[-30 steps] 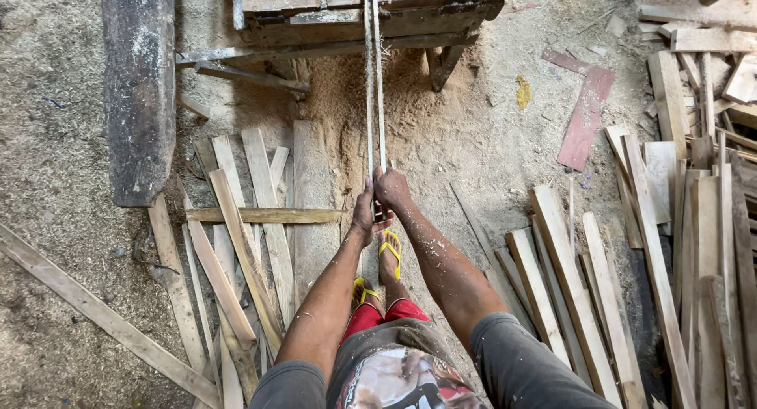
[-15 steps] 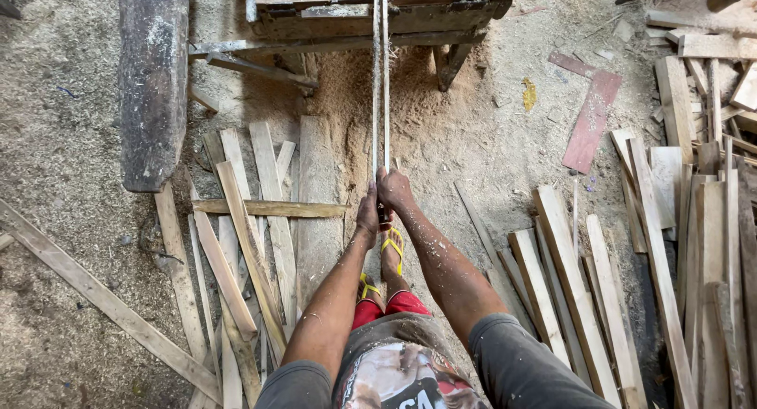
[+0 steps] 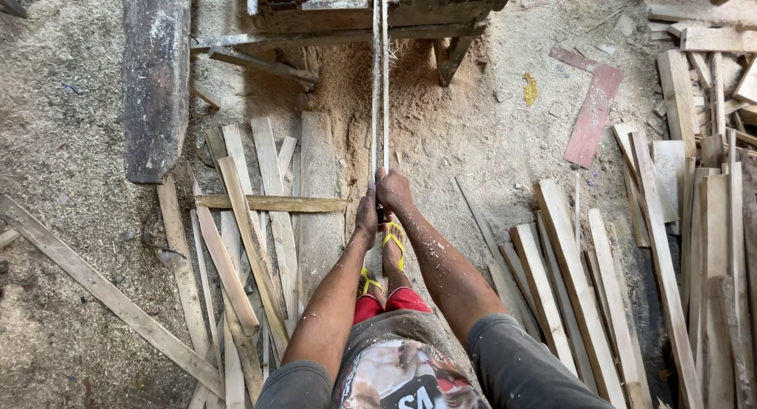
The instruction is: The person picks up wooden planks and strips from a pile on the ground, carries them across the workshop, and stacks them with other boards. At the end, the person holds a plank against a stop and runs an electric planer along its surface.
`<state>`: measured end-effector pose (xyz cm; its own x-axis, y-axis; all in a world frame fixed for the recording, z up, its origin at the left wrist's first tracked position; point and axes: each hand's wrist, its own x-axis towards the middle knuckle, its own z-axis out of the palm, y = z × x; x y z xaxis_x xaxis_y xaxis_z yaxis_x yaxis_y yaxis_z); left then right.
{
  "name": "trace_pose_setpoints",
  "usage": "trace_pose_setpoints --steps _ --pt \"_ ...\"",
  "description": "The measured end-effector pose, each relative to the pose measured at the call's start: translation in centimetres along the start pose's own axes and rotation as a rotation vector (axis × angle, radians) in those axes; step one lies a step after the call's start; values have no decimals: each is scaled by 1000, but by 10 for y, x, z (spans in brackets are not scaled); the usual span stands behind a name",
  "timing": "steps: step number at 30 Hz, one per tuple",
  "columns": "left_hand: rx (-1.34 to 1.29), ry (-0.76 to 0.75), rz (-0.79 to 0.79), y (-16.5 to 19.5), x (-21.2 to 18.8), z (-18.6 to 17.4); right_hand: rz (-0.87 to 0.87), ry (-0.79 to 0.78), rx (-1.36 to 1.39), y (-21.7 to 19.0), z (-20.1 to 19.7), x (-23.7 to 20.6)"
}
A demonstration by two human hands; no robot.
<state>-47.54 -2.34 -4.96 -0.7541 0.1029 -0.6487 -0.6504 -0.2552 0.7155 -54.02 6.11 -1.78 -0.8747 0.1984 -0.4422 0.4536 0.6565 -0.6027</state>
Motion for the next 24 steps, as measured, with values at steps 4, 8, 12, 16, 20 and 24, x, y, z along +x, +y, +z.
trace_pose_setpoints --steps 4,8,12,16,20,24 --pt "-14 11 12 -4 -7 -4 -52 26 -29 2 4 -8" --pt "-16 19 5 -7 -14 -9 -80 25 -24 3 8 -16" --pt "-12 20 6 -11 -20 -9 -12 -36 14 6 9 -22" --pt "-16 6 21 -19 -26 -7 -61 27 9 13 9 -29" --pt "-23 1 27 -25 -31 -6 -78 44 21 19 10 -38" --pt "3 8 31 -31 -39 -10 -24 -15 41 19 11 -49"
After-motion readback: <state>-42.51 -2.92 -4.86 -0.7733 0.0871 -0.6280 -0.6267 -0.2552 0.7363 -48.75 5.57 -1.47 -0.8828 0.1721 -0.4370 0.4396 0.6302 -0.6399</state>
